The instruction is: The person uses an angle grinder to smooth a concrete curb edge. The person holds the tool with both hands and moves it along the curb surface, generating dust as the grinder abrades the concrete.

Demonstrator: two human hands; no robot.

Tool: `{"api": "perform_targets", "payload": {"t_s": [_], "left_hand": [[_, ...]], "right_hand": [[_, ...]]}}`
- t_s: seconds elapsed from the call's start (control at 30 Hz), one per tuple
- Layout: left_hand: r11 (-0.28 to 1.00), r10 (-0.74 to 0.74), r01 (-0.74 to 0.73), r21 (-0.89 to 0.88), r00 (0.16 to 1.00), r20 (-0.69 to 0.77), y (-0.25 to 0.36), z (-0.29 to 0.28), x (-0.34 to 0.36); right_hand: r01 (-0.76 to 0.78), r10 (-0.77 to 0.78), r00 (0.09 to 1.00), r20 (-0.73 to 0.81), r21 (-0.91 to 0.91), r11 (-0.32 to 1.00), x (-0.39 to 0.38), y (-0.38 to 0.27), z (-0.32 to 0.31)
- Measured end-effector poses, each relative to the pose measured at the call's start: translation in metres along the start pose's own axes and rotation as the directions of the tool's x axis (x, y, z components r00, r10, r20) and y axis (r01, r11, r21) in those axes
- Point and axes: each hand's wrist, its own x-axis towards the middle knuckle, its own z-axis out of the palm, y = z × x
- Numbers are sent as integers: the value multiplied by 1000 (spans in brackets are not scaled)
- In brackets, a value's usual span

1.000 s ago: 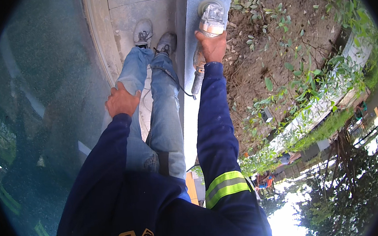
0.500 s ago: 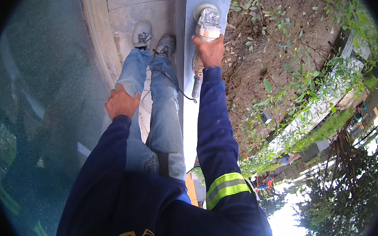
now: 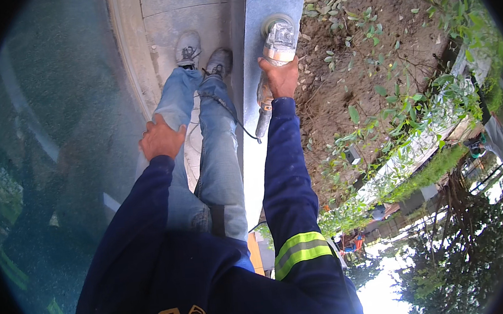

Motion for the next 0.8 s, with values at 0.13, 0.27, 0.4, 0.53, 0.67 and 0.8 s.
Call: {"api": "perform_targets", "payload": {"t_s": [0.13, 0.27, 0.4, 0.53, 0.67, 0.8], "left_hand": [[1000, 4, -4, -3, 1000, 9, -1, 1, 1], [1000, 9, -9, 0, 1000, 12, 0, -1, 0], [1000, 5, -4, -28, 1000, 26, 0, -3, 1], [999, -8, 9, -32, 1000, 28, 1, -8, -2], [1000, 1, 0, -28, 1000, 27, 1, -4, 1], [1000, -6, 6, -31, 1000, 20, 0, -2, 0]], "right_hand": [[10, -10, 1000, -7, -88, 996, 10, -27, 7], [17, -20, 995, -93, -24, 1000, 36, -35, -1], [7, -5, 993, -120, 13, 1000, 41, -18, -13], [-9, 11, 998, -54, 27, 1000, 13, 1, -16], [15, -14, 1000, 14, -65, 998, -1, 12, -2], [14, -12, 1000, 23, -120, 993, 2, -21, 9]]}}
